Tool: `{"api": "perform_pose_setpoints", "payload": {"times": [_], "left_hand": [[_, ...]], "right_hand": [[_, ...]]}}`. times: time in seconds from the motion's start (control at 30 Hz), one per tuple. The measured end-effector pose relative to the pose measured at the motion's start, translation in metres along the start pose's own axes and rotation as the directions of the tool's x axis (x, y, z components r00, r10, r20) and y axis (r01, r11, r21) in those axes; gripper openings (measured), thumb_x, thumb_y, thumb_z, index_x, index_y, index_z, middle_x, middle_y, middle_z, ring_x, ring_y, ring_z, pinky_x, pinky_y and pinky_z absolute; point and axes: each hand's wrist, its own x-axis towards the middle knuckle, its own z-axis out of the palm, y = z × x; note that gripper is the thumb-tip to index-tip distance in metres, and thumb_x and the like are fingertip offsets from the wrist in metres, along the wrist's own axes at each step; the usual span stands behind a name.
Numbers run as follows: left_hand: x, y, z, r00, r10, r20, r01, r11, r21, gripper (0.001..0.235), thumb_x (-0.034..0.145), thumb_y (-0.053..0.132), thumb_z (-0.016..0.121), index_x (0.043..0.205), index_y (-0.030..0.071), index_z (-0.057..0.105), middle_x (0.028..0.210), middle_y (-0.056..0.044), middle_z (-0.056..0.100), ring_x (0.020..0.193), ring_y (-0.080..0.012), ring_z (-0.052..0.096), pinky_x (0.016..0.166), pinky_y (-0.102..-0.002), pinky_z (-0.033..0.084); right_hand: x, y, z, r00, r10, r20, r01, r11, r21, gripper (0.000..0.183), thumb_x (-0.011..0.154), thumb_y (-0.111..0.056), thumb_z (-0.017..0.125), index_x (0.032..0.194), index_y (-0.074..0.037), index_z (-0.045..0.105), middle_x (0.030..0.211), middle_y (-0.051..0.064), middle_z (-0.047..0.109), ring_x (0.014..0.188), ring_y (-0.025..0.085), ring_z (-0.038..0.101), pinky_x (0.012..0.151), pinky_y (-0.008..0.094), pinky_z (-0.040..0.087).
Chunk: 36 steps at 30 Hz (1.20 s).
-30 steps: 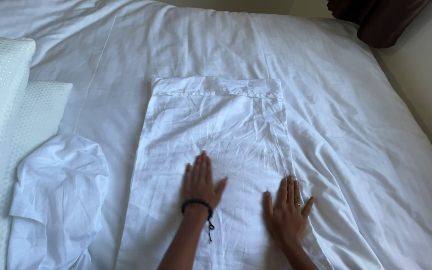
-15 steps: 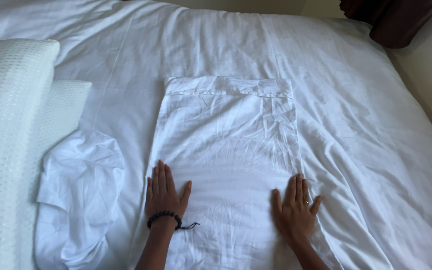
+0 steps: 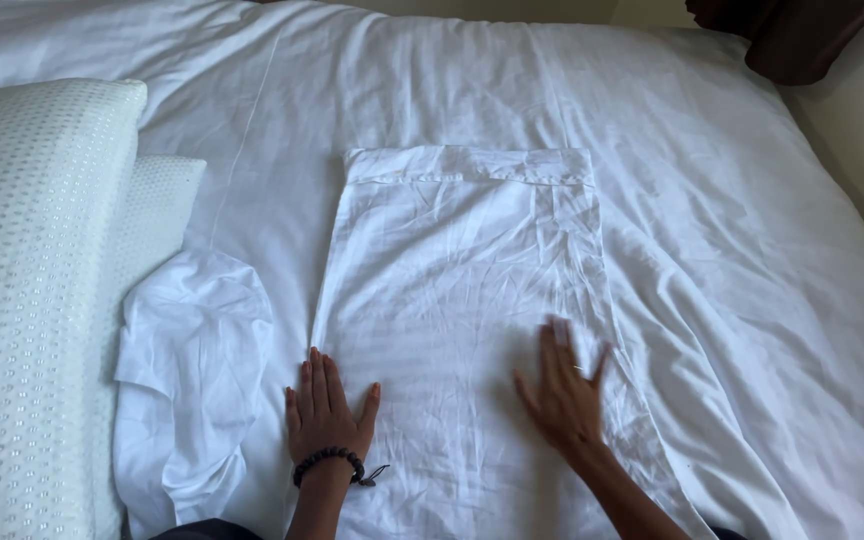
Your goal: Smoothing out a white pillowcase on a hotel bed.
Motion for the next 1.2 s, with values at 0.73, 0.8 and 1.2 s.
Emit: {"api": "perform_pose_setpoints", "payload": {"times": [0.73,0.8,1.2], "left_hand": [[0.006,0.001,-0.006,0.955,-0.074,0.286,0.067,0.997,0.032,0.085,0.097,0.070,0.021,0.159,0.012,0.017,0.170,0.000,0.010,0.154,-0.0167,0.009,0.123,-0.044,0.005],[0.006,0.000,-0.006,0.956,-0.076,0.283,0.066,0.997,0.044,0.084,0.098,0.069,0.020,0.159,0.013,0.017,0.169,0.000,0.010,0.154,-0.0167,0.009,0.123,-0.045,0.004],[0.024,-0.010,-0.014,0.833,-0.115,0.541,0.221,0.966,-0.133,0.078,0.101,0.063,0.013,0.162,0.015,0.014,0.172,0.000,0.004,0.157,-0.0183,0.003,0.125,-0.046,-0.001]], "right_hand": [[0.028,-0.117,-0.008,0.728,-0.605,0.322,0.393,0.753,0.527,0.104,0.095,-0.078,0.002,0.162,0.001,0.014,0.173,0.018,0.011,0.160,0.030,0.008,0.128,0.048,0.002],[0.007,-0.123,-0.007,0.702,-0.694,0.156,0.693,0.717,0.075,0.099,0.101,-0.077,0.007,0.165,-0.002,0.018,0.175,0.016,0.016,0.162,0.028,0.012,0.130,0.045,0.006],[-0.044,-0.143,-0.050,0.407,-0.912,0.046,0.224,0.148,0.963,0.062,0.112,-0.040,0.023,0.161,-0.003,0.031,0.169,0.016,0.035,0.158,0.030,0.032,0.133,0.052,0.023]]}}
